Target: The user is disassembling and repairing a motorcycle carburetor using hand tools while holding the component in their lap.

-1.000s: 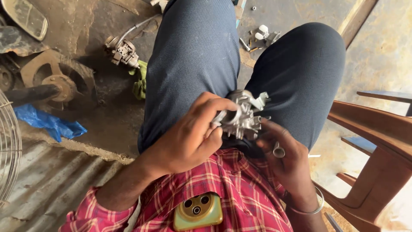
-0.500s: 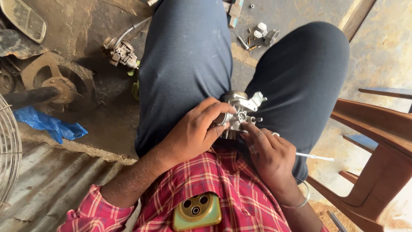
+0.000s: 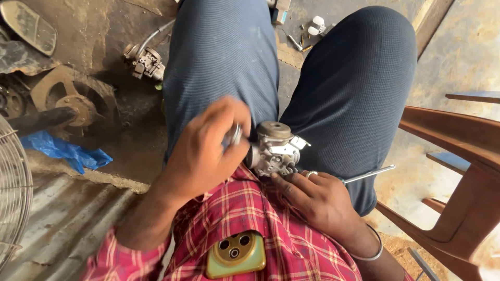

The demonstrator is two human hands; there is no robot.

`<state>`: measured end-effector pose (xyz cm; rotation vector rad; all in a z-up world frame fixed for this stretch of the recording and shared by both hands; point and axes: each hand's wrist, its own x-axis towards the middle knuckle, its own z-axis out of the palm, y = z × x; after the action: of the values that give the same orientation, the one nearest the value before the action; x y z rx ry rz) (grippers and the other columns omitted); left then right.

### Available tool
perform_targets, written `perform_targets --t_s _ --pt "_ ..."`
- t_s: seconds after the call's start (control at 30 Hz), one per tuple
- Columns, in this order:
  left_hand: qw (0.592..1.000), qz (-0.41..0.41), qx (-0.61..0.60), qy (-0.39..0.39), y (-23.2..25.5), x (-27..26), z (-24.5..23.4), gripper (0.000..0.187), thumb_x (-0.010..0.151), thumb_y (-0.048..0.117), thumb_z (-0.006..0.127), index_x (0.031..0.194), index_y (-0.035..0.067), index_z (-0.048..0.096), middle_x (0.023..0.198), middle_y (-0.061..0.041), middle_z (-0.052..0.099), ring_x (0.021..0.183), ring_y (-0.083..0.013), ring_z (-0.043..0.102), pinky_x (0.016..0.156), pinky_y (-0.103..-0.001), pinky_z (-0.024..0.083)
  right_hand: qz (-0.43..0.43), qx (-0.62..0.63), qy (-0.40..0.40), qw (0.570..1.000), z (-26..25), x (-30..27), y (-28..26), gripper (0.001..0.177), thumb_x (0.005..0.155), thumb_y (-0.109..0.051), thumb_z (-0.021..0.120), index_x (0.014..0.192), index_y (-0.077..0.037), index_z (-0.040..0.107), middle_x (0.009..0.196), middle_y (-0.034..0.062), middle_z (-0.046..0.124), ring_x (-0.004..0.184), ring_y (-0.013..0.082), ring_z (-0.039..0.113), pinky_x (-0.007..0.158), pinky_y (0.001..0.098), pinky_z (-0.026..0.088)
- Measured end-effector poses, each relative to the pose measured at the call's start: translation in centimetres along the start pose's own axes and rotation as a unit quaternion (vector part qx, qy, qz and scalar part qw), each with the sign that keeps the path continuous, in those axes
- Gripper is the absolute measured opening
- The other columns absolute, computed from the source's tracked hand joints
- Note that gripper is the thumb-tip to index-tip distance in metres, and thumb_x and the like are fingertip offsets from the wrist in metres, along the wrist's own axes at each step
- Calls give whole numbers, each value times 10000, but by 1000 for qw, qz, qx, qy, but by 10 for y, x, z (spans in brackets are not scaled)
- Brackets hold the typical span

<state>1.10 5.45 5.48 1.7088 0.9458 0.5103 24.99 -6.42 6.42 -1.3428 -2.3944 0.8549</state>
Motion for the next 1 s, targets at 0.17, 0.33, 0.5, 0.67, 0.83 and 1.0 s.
perform_targets --t_s 0.17,0.33,0.5,0.67,0.83,1.0 --pt "988 86 66 111 -13 36 57 214 923 -2 629 1038 38 453 949 -146 551 789 -318 631 715 -446 516 -18 -3 -10 1000 0 10 -7 489 853 -185 709 1334 -94 687 933 34 682 683 191 662 582 345 539" --pt "997 43 -56 30 -38 45 79 188 972 47 591 1054 23 423 861 -123 570 769 -339 677 672 -444 538 -20 15 11 1000 -7 8 -4 439 871 -194 701 1303 -119 699 1031 39 717 693 180 666 584 339 543" --pt "971 43 -234 27 -43 36 72 97 1065 65 473 1067 22 385 903 -104 510 755 -211 706 716 -346 621 77 95 125 985 -1 -21 1 242 846 -128 794 1077 -96 728 1039 33 732 729 130 703 595 279 556" --pt "944 119 -300 72 -48 37 84 82 1092 74 455 1059 45 386 912 -92 463 769 -167 671 719 -316 652 240 216 198 925 -9 -49 20 186 837 -16 831 959 -62 699 988 31 740 699 68 623 573 215 480" --pt "984 85 -129 85 -34 47 79 114 1030 25 523 1028 44 411 900 -82 508 806 -193 678 733 -349 575 269 372 248 853 -9 -60 30 200 905 -47 822 972 -24 634 932 43 659 810 59 592 695 197 460" --pt "979 148 -44 132 -29 48 66 163 1012 -21 528 1148 26 450 1084 -131 504 937 -220 581 803 -351 532 308 319 225 868 -5 -45 26 399 814 -136 882 1069 -22 598 845 7 607 743 51 544 657 209 420"
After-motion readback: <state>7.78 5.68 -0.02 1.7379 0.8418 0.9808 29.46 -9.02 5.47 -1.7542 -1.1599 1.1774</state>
